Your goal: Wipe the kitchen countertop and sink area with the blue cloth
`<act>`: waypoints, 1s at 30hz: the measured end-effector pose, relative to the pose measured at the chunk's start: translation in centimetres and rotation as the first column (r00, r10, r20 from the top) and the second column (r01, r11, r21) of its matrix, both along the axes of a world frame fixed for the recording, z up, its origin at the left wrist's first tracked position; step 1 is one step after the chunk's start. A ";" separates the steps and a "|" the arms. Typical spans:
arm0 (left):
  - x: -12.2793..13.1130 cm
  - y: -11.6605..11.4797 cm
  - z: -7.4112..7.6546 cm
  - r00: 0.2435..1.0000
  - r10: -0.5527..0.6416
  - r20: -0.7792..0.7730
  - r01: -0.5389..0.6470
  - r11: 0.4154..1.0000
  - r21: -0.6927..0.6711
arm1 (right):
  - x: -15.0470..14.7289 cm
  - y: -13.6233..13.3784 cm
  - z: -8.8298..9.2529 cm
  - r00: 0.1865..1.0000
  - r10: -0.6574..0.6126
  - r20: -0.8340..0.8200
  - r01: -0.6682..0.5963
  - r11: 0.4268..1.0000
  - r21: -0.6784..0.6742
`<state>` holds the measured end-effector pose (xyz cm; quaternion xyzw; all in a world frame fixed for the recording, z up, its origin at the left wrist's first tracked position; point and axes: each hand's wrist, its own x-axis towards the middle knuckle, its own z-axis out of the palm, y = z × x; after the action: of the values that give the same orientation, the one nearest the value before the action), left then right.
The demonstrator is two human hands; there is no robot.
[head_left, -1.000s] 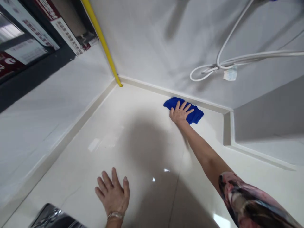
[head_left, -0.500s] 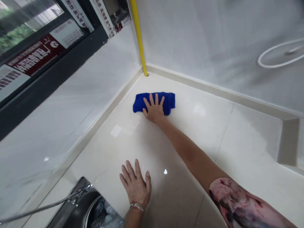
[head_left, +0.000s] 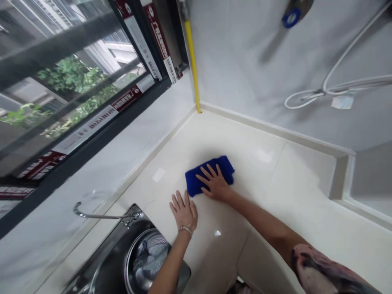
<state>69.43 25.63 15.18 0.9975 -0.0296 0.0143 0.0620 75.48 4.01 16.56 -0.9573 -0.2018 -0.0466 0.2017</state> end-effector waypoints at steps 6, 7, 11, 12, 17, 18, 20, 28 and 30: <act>0.2 -0.2 0.5 1.000 -0.008 0.010 0.008 1.000 0.020 | -12.4 -4.1 -0.6 0.999 0.042 -0.011 -0.043 0.996 -0.074; 0.3 -0.3 0.5 1.000 -0.007 0.016 0.006 1.000 0.017 | -14.1 -5.2 -0.6 0.999 0.039 -0.025 -0.042 0.995 -0.094; 0.5 -0.4 0.3 1.000 0.001 0.025 0.000 1.000 -0.023 | -17.6 -11.1 -0.8 0.996 -0.076 -0.056 0.064 0.979 -0.192; 0.5 -0.4 0.3 1.000 -0.001 0.023 0.001 1.000 -0.031 | -17.7 -12.7 -0.9 0.989 -0.141 -0.049 0.127 0.967 -0.222; 0.5 -0.7 0.8 1.000 -0.008 0.002 0.008 1.000 -0.022 | -13.7 -20.2 -1.3 0.884 -0.467 0.008 0.441 0.827 -0.349; 0.5 -0.7 0.8 1.000 -0.006 -0.005 0.005 1.000 -0.016 | -12.3 -21.6 -1.3 0.858 -0.514 0.006 0.480 0.795 -0.371; 0.5 -0.8 0.8 1.000 -0.001 -0.018 0.001 1.000 -0.006 | -9.0 -24.2 -1.2 0.789 -0.614 -0.017 0.555 0.726 -0.406; 0.2 -1.0 0.7 0.998 0.013 -0.069 -0.012 1.000 0.018 | 3.0 -24.6 -0.5 0.475 -0.865 -0.160 0.769 0.496 -0.403; 0.0 -1.0 0.9 0.996 0.014 -0.085 -0.013 1.000 0.015 | 5.0 -21.9 -0.9 0.502 -0.851 -0.155 0.769 0.521 -0.371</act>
<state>69.44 24.65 16.03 0.9978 -0.0202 -0.0281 0.0559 80.49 -17.89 15.65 -0.9491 0.3058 0.0445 0.0610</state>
